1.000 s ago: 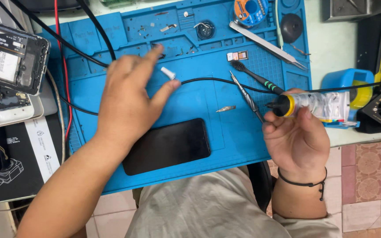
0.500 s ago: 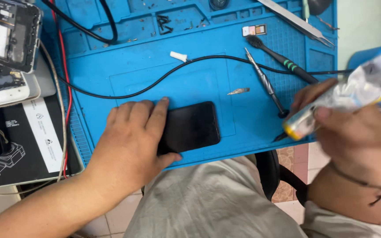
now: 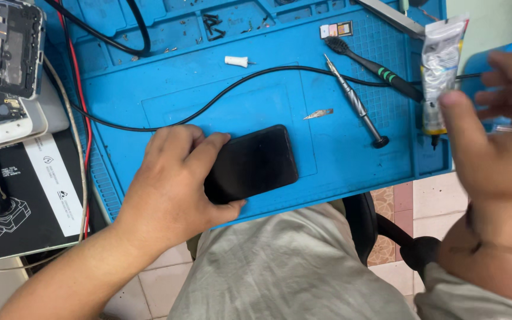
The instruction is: The person holds a smartphone and presses along its screen edge, then uses a glue tube to apply adhesive around the perimeter of the phone frame, rotating the phone to reach each side. They briefly power the screen on mid-task and continue applying adhesive along the edges.
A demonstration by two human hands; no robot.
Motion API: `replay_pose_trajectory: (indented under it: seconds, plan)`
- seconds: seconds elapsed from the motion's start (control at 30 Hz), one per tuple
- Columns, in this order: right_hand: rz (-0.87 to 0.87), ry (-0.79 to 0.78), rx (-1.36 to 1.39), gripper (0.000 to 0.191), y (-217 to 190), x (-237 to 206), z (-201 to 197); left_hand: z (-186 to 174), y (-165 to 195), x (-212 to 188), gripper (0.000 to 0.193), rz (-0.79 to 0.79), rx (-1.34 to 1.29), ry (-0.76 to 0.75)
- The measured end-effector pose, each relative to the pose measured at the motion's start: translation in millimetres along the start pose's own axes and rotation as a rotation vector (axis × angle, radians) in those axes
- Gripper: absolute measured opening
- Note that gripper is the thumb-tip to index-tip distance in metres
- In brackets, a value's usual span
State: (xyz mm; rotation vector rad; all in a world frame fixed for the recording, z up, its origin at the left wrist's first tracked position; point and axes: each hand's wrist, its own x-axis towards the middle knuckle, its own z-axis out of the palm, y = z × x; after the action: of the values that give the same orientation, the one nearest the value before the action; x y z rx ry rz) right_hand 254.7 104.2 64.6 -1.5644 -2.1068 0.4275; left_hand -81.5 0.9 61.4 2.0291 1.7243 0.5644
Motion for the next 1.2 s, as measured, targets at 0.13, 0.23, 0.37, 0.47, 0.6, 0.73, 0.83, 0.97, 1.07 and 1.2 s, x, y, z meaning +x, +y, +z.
replay_pose_trajectory:
  seconds: [0.13, 0.23, 0.37, 0.47, 0.6, 0.73, 0.83, 0.97, 1.07, 1.2]
  plan:
    - [0.002, -0.077, 0.389, 0.019, -34, -40, 9, 3, 7, -2, 0.08, -0.033, -0.041, 0.129]
    - [0.147, -0.295, 0.916, 0.035, -61, -49, 36, 9, 15, -4, 0.082, -0.023, 0.0, 0.264]
    - [0.004, -0.169, 0.763, 0.037, -96, -46, 42, 12, 20, -12, 0.083, -0.036, 0.046, 0.429]
    - [-0.118, -0.092, 0.512, 0.04, -119, -38, 38, 12, 20, -19, 0.083, -0.054, 0.047, 0.542]
    - [-0.192, -0.01, 0.392, 0.041, -142, -35, 38, 10, 17, -27, 0.088, -0.061, 0.024, 0.61]
    - [-0.198, 0.028, 0.432, 0.038, -152, -35, 40, 10, 13, -32, 0.088, -0.043, 0.014, 0.641]
    - [-0.087, -0.029, 0.604, 0.034, -154, -35, 41, 10, 11, -35, 0.088, -0.032, 0.004, 0.651]
    - [-0.132, -0.058, 0.551, 0.03, -155, -37, 42, 9, 8, -35, 0.089, -0.014, -0.007, 0.675]
    - [-0.139, -0.063, 0.665, 0.037, -158, -41, 44, 5, 6, -34, 0.09, -0.025, -0.032, 0.688]
    - [0.034, -0.201, 1.064, 0.052, -159, -37, 42, -3, 4, -33, 0.089, -0.042, -0.118, 0.691]
